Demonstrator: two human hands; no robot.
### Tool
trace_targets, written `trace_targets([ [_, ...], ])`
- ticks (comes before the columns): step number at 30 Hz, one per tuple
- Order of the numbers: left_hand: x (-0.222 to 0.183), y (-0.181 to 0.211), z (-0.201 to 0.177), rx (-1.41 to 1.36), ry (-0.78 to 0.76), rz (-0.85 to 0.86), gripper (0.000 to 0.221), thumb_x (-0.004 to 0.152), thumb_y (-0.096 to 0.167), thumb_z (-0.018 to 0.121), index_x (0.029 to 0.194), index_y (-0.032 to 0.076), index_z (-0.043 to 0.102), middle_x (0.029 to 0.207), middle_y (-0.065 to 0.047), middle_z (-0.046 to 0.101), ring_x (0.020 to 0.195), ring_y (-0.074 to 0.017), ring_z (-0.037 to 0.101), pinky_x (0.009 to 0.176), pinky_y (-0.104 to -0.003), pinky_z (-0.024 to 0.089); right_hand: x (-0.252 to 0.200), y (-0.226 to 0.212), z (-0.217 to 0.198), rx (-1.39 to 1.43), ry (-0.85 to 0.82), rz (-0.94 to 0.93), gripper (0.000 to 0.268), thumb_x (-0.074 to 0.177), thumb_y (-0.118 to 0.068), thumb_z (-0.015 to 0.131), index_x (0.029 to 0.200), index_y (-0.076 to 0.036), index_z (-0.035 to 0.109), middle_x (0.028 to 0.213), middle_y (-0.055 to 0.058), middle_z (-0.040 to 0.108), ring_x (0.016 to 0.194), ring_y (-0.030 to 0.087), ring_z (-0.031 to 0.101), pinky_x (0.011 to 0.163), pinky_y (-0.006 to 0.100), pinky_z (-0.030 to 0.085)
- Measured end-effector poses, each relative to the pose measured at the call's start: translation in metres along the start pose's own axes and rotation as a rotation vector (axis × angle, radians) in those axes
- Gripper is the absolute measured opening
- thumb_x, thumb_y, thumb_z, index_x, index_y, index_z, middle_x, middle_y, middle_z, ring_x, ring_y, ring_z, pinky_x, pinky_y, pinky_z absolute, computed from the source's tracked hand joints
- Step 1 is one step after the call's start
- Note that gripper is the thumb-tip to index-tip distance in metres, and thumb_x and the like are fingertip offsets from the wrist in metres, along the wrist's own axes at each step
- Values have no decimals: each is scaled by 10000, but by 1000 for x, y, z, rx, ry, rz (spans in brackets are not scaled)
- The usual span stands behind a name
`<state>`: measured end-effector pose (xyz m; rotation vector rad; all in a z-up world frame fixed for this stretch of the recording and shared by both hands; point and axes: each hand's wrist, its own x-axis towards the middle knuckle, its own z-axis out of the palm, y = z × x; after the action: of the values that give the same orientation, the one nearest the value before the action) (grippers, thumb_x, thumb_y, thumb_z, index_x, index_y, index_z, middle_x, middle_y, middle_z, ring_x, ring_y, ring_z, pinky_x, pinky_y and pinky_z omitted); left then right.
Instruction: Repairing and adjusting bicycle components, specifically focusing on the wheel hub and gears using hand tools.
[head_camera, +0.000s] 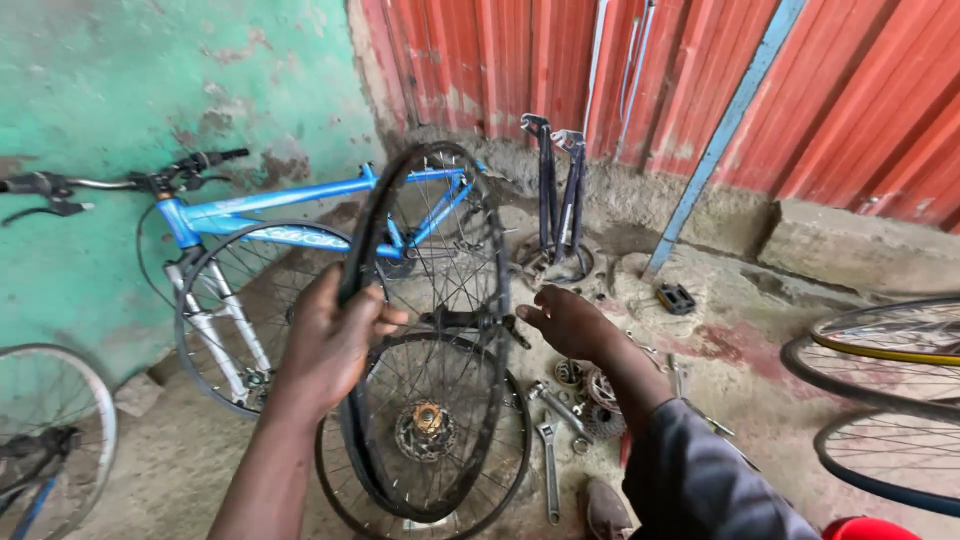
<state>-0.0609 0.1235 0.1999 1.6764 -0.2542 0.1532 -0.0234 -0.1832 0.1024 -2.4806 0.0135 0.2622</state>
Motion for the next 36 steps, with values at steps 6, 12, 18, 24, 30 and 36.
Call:
trace_targets([
  [6,-23,-28,-49,-201,29,182,182,976,244,538,925,70,548,752,-171,736,768,-284,767,696,-387,585,-15,-31,4,462,-93,-123,525,1023,-435,590,1166,69,630,885,247,756,864,319,765,867,418,607],
  [12,-27,-29,-56,-519,103,223,201,910,235,662,885,72,547,706,-37,514,741,-322,758,687,-408,660,-34,-54,2,627,17,-164,460,1067,-356,539,824,11,670,648,166,716,662,260,770,744,380,645],
  [18,-17,-52,-70,-630,100,256,226,913,239,674,904,58,538,691,-33,470,728,-346,753,676,-407,660,-36,-64,2,688,180,-245,432,1050,-355,604,846,13,704,666,168,723,687,249,776,764,393,643],
  [24,-27,-51,-76,-588,64,275,98,905,106,587,983,53,616,806,-52,581,753,-288,724,741,-450,565,-47,-85,-7,469,127,-38,635,954,-165,651,1524,-16,416,879,121,755,795,177,738,747,290,641],
  [30,-32,-51,-83,-249,1,417,147,917,239,603,885,97,582,781,-145,737,618,-227,702,525,-345,596,-59,-102,3,656,152,100,601,1006,-182,549,1564,-66,360,956,138,779,1032,228,786,972,346,647],
  [36,-28,-51,-82,179,174,286,427,926,342,540,1157,-13,590,992,-157,699,947,-260,729,792,-412,629,-40,-82,19,470,357,-30,290,1036,-297,585,863,-82,672,628,54,634,446,131,465,411,303,404],
])
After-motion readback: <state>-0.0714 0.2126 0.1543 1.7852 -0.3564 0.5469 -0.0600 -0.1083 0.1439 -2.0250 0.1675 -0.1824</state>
